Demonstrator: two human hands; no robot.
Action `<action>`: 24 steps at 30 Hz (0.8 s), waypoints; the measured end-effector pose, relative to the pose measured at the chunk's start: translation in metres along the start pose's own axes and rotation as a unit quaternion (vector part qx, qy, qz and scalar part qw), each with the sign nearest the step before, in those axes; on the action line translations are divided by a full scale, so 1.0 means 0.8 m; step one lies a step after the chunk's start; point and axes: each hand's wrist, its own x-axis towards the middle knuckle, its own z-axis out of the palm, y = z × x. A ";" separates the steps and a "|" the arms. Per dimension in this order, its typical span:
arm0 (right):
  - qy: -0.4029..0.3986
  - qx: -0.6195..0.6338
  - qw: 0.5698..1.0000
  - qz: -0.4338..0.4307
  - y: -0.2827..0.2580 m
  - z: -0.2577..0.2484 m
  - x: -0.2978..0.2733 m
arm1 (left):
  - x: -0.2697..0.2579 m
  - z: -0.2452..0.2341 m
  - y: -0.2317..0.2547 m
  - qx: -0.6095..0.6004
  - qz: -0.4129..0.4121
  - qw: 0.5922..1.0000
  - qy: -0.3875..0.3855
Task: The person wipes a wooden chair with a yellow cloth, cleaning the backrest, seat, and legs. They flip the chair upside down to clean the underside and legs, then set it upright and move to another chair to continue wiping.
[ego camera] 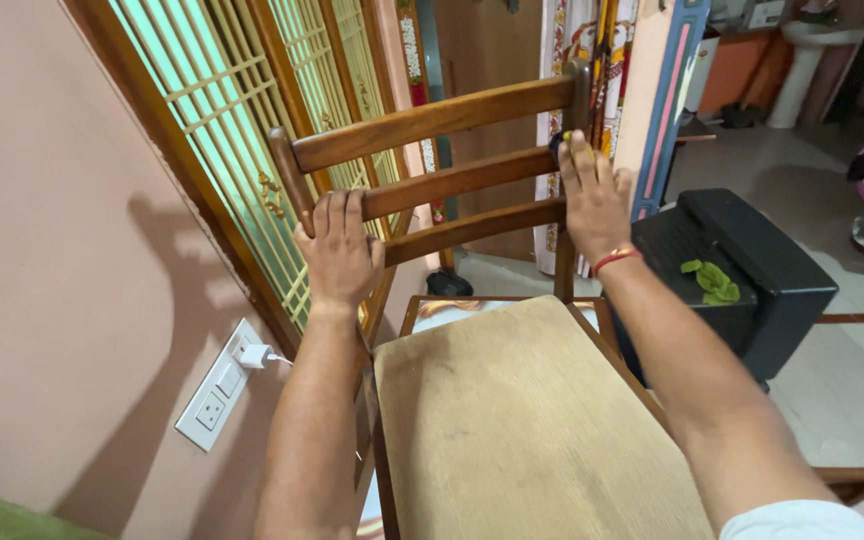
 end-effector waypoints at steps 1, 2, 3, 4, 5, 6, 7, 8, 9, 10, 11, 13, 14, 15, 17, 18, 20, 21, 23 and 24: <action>-0.024 0.019 1.000 -0.001 -0.004 0.004 -0.016 | -0.001 -0.001 0.001 0.003 -0.001 1.000 -0.002; -0.049 0.038 0.998 -0.002 -0.008 0.007 -0.031 | -0.001 -0.001 0.002 0.004 -0.003 1.000 -0.010; -0.073 0.058 0.996 -0.003 -0.015 0.010 -0.047 | -0.002 -0.002 0.002 0.005 -0.006 1.000 -0.017; -0.067 0.081 0.994 -0.006 -0.019 0.009 -0.066 | -0.003 -0.002 0.002 0.006 -0.009 1.000 -0.024; -0.058 0.105 0.993 -0.009 -0.022 0.008 -0.081 | -0.002 -0.002 0.001 -0.003 -0.007 1.000 -0.019; -0.049 0.129 0.990 -0.012 -0.024 0.006 -0.091 | -0.001 -0.003 0.001 -0.011 -0.006 1.000 -0.013; -0.085 0.142 0.986 -0.013 -0.022 0.004 -0.098 | 0.000 -0.003 0.001 -0.021 -0.003 1.000 -0.009; -0.120 0.155 0.980 -0.014 -0.018 0.000 -0.102 | 0.001 -0.002 0.001 -0.011 -0.003 1.000 -0.011; -0.159 0.168 0.973 -0.015 -0.016 -0.007 -0.108 | 0.000 -0.001 0.002 -0.004 -0.004 1.000 -0.015; -0.138 0.174 0.975 -0.019 -0.012 -0.013 -0.109 | -0.003 0.000 0.002 0.003 -0.006 1.000 -0.020; -0.111 0.180 0.977 -0.026 -0.005 -0.019 -0.098 | -0.001 0.001 0.001 -0.001 -0.005 1.000 -0.014; -0.110 0.179 0.978 -0.008 0.002 -0.032 -0.070 | -0.002 0.002 0.001 -0.009 -0.005 1.000 -0.006; -0.136 0.173 0.975 0.015 0.008 -0.036 -0.047 | -0.004 0.002 0.002 -0.007 -0.007 1.000 -0.007; -0.159 0.167 0.972 0.039 0.013 -0.040 -0.021 | -0.003 0.002 0.001 -0.003 -0.008 1.000 -0.007; -0.099 0.196 0.975 0.038 0.020 -0.050 0.023 | -0.001 0.001 0.001 -0.003 -0.007 1.000 -0.004; -0.068 0.200 0.977 0.020 0.025 -0.053 0.045 | 0.000 0.002 0.002 -0.007 -0.006 1.000 -0.001; -0.041 0.196 0.980 0.003 0.031 -0.052 0.089 | -0.003 0.001 0.003 -0.013 -0.005 1.000 0.001; -0.042 0.187 0.981 0.002 0.037 -0.049 0.114 | -0.003 0.002 0.003 -0.013 -0.005 1.000 0.004; -0.047 0.190 0.981 0.016 0.037 -0.040 0.132 | -0.001 0.002 0.002 -0.015 -0.004 1.000 0.010; -0.052 0.202 0.978 0.029 0.034 -0.034 0.133 | -0.001 0.002 0.001 -0.015 -0.002 1.000 0.013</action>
